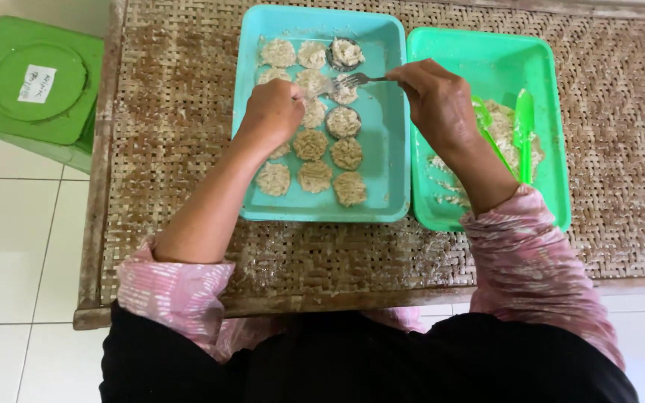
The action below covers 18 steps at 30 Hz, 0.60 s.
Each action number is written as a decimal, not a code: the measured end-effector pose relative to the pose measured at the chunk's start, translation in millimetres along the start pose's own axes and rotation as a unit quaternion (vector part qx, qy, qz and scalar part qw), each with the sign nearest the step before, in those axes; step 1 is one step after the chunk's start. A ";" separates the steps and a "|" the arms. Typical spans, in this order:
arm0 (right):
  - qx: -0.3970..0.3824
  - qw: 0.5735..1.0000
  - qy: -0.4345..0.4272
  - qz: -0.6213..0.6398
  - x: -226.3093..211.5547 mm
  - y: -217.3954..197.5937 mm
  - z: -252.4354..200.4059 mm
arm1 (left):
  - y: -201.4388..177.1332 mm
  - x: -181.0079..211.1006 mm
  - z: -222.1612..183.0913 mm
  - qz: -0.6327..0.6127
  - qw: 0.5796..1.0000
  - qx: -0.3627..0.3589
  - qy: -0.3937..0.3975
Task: Shaping food mixture into small round patties using forks and a spatula on a tray
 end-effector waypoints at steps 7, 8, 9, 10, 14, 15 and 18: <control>0.039 0.999 -0.020 -0.015 20.0 -5.7 -3.5 | 6.7 -4.9 1.4 0.012 0.998 0.040 0.045; 0.048 0.999 -0.007 0.009 17.6 -11.4 -1.2 | 6.4 -3.0 2.3 0.012 0.998 0.036 0.040; 0.048 0.999 -0.007 0.010 16.6 -8.8 -2.0 | 6.4 -2.7 1.8 0.012 0.998 0.036 0.040; 0.038 0.999 0.009 0.020 18.5 -4.3 -1.8 | 6.1 -4.0 2.2 0.010 0.999 0.033 0.029; 0.034 0.998 0.042 0.010 39.1 9.6 -5.8 | -7.7 -1.7 -3.8 0.000 0.999 0.039 0.015; 0.034 0.998 0.043 0.011 43.3 11.7 -6.8 | -8.9 -1.1 -4.7 0.001 0.999 0.039 0.014; 0.044 0.998 0.038 -0.007 49.4 12.9 -8.7 | -1.2 -8.9 -5.5 -0.022 0.999 0.003 -0.023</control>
Point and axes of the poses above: each hand's wrist, its own z-axis towards the middle knuckle, its own y-axis out of the palm, x = y × z, the point moved 9 cm from there along z, towards the middle knuckle, and after that the axes turned 3 degrees about x, right-handed, at the moved point
